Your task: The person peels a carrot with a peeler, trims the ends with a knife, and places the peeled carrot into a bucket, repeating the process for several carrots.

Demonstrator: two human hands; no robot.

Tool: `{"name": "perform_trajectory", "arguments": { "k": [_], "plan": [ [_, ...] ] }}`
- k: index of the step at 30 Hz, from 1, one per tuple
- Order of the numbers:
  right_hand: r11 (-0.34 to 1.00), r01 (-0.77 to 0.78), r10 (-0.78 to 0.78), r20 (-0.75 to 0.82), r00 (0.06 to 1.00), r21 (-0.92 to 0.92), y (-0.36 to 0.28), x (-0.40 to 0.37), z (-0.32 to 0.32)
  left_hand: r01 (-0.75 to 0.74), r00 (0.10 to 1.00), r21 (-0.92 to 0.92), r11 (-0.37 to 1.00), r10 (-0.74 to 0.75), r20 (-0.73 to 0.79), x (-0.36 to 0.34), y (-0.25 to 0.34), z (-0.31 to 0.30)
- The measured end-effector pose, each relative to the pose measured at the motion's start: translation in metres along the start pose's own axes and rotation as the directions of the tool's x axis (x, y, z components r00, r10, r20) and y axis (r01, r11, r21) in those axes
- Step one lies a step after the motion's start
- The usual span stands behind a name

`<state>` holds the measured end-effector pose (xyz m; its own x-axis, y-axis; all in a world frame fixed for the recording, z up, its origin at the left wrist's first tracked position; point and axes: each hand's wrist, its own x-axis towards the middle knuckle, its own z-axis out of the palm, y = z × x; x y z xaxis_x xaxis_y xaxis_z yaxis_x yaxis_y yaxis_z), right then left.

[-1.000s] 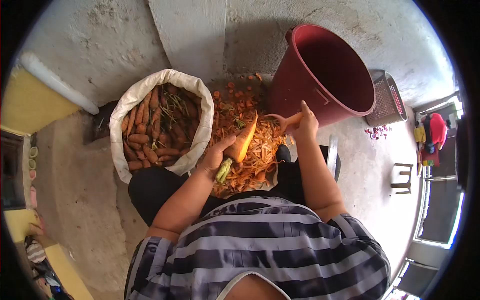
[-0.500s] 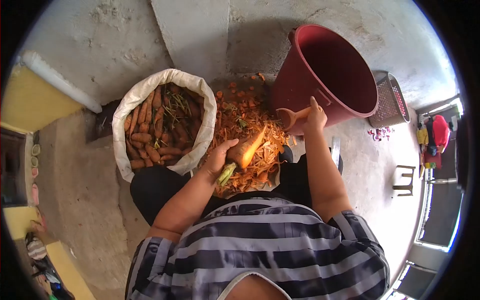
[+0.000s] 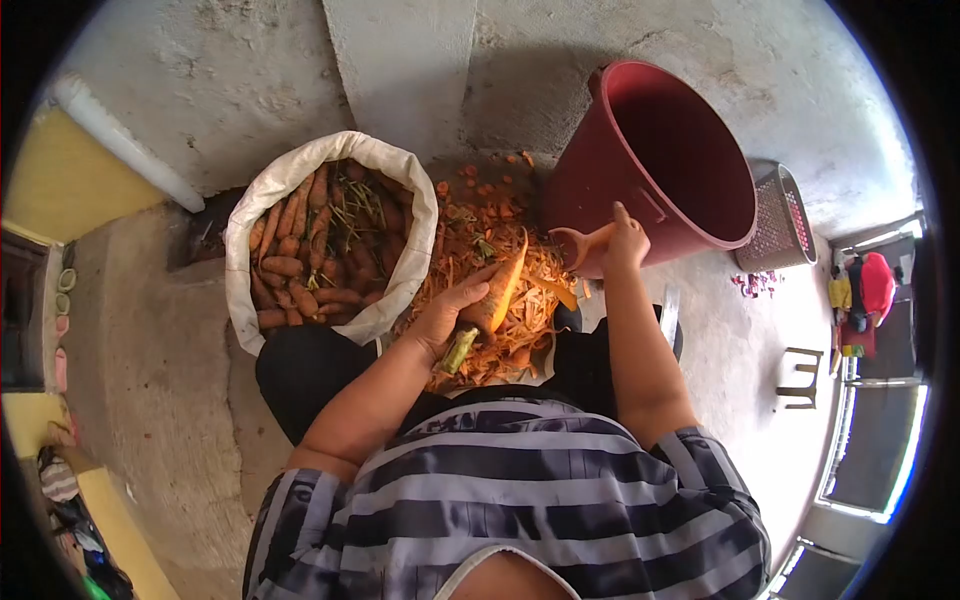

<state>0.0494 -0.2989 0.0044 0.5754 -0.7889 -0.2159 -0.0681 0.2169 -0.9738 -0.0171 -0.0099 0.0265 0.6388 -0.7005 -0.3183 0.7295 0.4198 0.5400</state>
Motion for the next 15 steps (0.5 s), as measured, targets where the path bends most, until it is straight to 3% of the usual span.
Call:
{"name": "perform_trajectory", "arguments": {
  "k": [1, 2, 4, 6, 7, 9, 10, 13, 14, 15],
  "plan": [
    [0.996, -0.014, 0.014, -0.006, 1.000, 0.083, -0.012, -0.013, -0.004, -0.043, 0.999, 0.009, 0.999, 0.043, 0.033, 0.000, 0.000, -0.001],
    [0.991, -0.058, 0.047, 0.091, 0.995, 0.121, -0.021, -0.030, -0.007, -0.009, 0.999, 0.042, 0.999, 0.008, 0.036, -0.003, 0.005, -0.003],
    [0.969, -0.155, 0.097, 0.282, 0.955, 0.193, -0.034, -0.088, 0.005, 0.038, 0.999, -0.079, 0.996, -0.038, 0.007, 0.006, 0.000, -0.012],
    [0.992, -0.069, 0.013, 0.446, 0.895, 0.109, -0.023, -0.125, 0.013, 0.052, 0.998, -0.109, 0.993, -0.055, -0.025, 0.016, -0.011, -0.021],
    [0.992, -0.116, 0.082, 0.496, 0.865, 0.039, -0.034, -0.141, 0.018, 0.057, 0.998, -0.061, 0.997, -0.058, -0.023, 0.016, -0.011, -0.019],
    [0.997, -0.037, 0.066, 0.497, 0.865, -0.069, -0.026, -0.126, 0.024, 0.062, 0.998, 0.023, 0.998, -0.061, -0.029, 0.011, -0.015, -0.015],
    [0.998, -0.036, 0.056, 0.433, 0.900, -0.055, -0.020, -0.113, 0.028, 0.105, 0.975, 0.018, 0.994, -0.099, -0.198, 0.005, -0.012, -0.004],
    [0.994, -0.098, 0.090, 0.188, 0.978, 0.039, 0.015, -0.023, 0.025, 0.153, 0.987, -0.027, 0.988, -0.154, -0.050, 0.008, -0.017, -0.019],
    [0.996, 0.066, -0.058, 0.123, 0.991, -0.064, 0.020, -0.003, 0.011, 0.145, 0.987, -0.056, 0.988, -0.148, -0.059, 0.007, -0.017, -0.016],
    [0.981, 0.097, -0.091, 0.044, 0.995, -0.166, 0.012, 0.002, 0.003, 0.137, 0.987, -0.083, 0.987, -0.143, -0.068, 0.005, -0.015, -0.011]
  ]
}}
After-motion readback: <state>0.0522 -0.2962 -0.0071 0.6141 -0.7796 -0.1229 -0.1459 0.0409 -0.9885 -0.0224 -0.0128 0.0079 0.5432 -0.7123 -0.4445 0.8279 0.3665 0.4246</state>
